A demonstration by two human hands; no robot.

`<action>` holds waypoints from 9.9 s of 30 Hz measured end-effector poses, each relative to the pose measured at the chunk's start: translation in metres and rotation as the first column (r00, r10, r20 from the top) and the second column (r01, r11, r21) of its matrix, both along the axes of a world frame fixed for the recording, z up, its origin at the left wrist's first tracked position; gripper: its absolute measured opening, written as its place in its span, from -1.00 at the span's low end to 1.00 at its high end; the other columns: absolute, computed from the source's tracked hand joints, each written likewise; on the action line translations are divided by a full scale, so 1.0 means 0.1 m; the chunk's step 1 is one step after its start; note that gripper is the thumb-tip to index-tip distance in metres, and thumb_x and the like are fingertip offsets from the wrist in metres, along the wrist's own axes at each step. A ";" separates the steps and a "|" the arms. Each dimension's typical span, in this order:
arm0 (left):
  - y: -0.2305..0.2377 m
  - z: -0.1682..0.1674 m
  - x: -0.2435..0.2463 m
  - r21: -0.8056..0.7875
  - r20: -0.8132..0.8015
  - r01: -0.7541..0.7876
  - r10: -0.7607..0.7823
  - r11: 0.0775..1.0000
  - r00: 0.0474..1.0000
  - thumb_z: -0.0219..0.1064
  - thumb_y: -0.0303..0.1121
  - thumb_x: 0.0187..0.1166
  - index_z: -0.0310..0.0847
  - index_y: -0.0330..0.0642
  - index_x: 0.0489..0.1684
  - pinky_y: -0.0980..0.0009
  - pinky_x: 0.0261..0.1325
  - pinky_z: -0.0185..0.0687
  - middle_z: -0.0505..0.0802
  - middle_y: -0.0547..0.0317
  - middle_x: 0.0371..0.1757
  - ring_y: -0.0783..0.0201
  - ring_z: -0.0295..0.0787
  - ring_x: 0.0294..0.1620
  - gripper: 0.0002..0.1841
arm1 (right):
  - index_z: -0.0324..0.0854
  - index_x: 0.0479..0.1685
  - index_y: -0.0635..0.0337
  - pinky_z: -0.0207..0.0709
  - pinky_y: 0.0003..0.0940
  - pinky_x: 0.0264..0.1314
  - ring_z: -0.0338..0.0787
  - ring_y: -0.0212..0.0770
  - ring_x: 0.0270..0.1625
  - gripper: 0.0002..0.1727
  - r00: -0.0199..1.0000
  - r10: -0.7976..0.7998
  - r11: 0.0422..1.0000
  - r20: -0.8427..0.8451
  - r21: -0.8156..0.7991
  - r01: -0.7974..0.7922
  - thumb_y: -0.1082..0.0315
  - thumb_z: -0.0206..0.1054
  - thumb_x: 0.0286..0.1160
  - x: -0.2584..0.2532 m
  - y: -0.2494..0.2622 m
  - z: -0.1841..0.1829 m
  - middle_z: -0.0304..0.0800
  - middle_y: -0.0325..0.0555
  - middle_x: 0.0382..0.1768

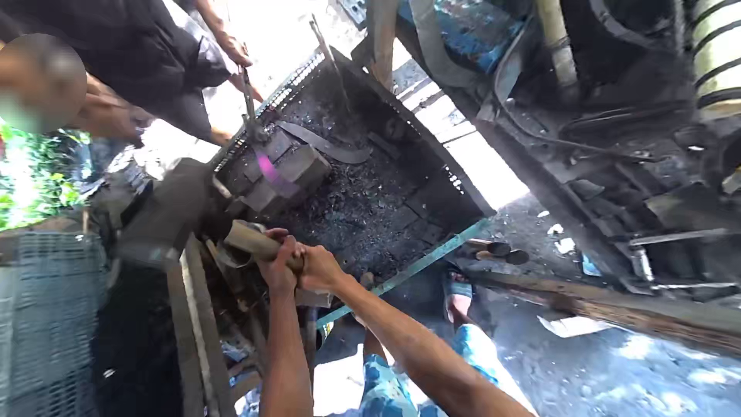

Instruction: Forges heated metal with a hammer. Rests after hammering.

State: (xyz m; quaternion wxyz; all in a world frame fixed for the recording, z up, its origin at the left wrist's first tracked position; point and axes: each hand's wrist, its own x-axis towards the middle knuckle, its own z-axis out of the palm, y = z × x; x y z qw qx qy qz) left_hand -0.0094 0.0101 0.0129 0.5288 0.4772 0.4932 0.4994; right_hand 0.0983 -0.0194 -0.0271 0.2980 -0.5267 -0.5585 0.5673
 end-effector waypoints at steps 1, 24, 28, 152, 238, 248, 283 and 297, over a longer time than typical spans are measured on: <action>-0.18 0.46 -0.01 0.113 0.041 0.048 -0.053 0.992 0.998 0.54 -0.27 0.43 0.64 -0.21 0.14 0.23 -0.30 0.75 0.75 0.13 -0.49 0.24 0.70 -0.53 -0.62 | 0.72 -0.08 -0.04 0.73 0.22 -0.15 0.88 -0.08 -0.15 -0.52 0.999 -0.005 0.991 -0.043 0.133 0.011 -0.06 0.59 0.00 0.00 -0.11 0.38 0.88 -0.17 -0.27; -0.51 2.09 0.20 0.456 -0.308 0.387 -0.265 0.802 0.914 0.69 -0.12 0.30 0.71 -0.05 0.22 0.30 -0.16 0.82 0.87 0.26 -0.34 0.31 0.80 -0.37 -0.49 | 0.82 -0.15 0.21 0.74 0.09 0.02 0.89 -0.05 -0.04 -0.44 0.923 0.010 0.781 -0.385 0.580 0.234 -0.16 0.48 0.20 0.10 -0.14 1.62 0.92 -0.01 -0.19; 0.13 2.54 0.29 0.636 -0.379 0.405 -0.191 0.657 0.905 0.62 0.01 0.36 0.70 0.06 0.11 0.34 -0.18 0.76 0.80 0.43 -0.40 0.39 0.73 -0.42 -0.56 | 0.80 -0.20 0.16 0.70 0.03 -0.09 0.86 -0.10 -0.16 -0.53 0.945 -0.008 0.575 -0.327 0.771 0.272 0.18 0.71 -0.22 0.16 0.68 2.14 0.89 -0.12 -0.28; 0.17 -0.56 -0.09 -0.181 -0.015 -0.030 0.028 0.983 0.999 0.40 -0.17 0.60 0.63 -0.17 0.14 0.15 -0.28 0.79 0.72 0.14 -0.50 0.21 0.70 -0.53 -0.68 | 0.72 -0.13 0.00 0.70 0.22 -0.17 0.86 -0.02 -0.20 -0.59 0.999 0.033 0.987 0.032 -0.160 -0.027 -0.01 0.54 0.07 -0.04 0.11 -0.43 0.84 -0.09 -0.31; -0.42 1.86 0.35 0.479 -0.134 0.333 -0.307 0.812 0.942 0.61 -0.03 0.37 0.71 -0.12 0.21 0.26 -0.22 0.80 0.84 0.17 -0.39 0.23 0.76 -0.43 -0.49 | 0.76 -0.13 0.10 0.69 0.13 -0.04 0.87 -0.07 -0.09 -0.46 0.989 0.050 0.863 -0.142 0.505 0.029 0.04 0.68 -0.20 0.37 -0.09 1.53 0.89 -0.11 -0.25; 0.22 -0.74 0.21 -0.152 -0.145 -0.084 0.062 0.985 0.988 0.44 -0.16 0.57 0.71 -0.10 -0.02 0.26 -0.43 0.75 0.75 0.23 -0.51 0.29 0.69 -0.59 -0.76 | 0.73 -0.19 0.03 0.69 0.15 -0.21 0.83 -0.08 -0.27 -0.68 0.995 -0.043 0.969 -0.093 -0.246 0.019 0.06 0.54 0.18 0.10 0.13 -0.63 0.83 -0.08 -0.34; 0.36 0.90 0.37 0.426 -0.177 0.195 -0.130 0.883 0.975 0.61 -0.03 0.41 0.67 0.04 0.17 0.42 -0.19 0.77 0.82 0.35 -0.26 0.42 0.73 -0.36 -0.55 | 0.76 -0.02 -0.03 0.76 0.10 -0.18 0.87 -0.17 -0.19 -0.51 0.988 -0.048 0.892 -0.147 0.439 0.108 0.16 0.70 -0.09 0.31 0.64 0.72 0.88 -0.21 -0.27; -0.44 2.52 0.92 0.398 -0.302 0.398 -0.292 0.826 0.908 0.68 -0.06 0.31 0.79 0.05 -0.15 0.50 -0.03 0.82 0.90 0.43 -0.35 0.48 0.85 -0.30 -0.70 | 0.81 -0.11 0.27 0.70 0.03 -0.04 0.87 -0.05 -0.11 -0.53 0.888 -0.031 0.752 -0.459 0.574 0.323 0.11 0.62 0.04 0.44 0.01 1.87 0.90 0.01 -0.21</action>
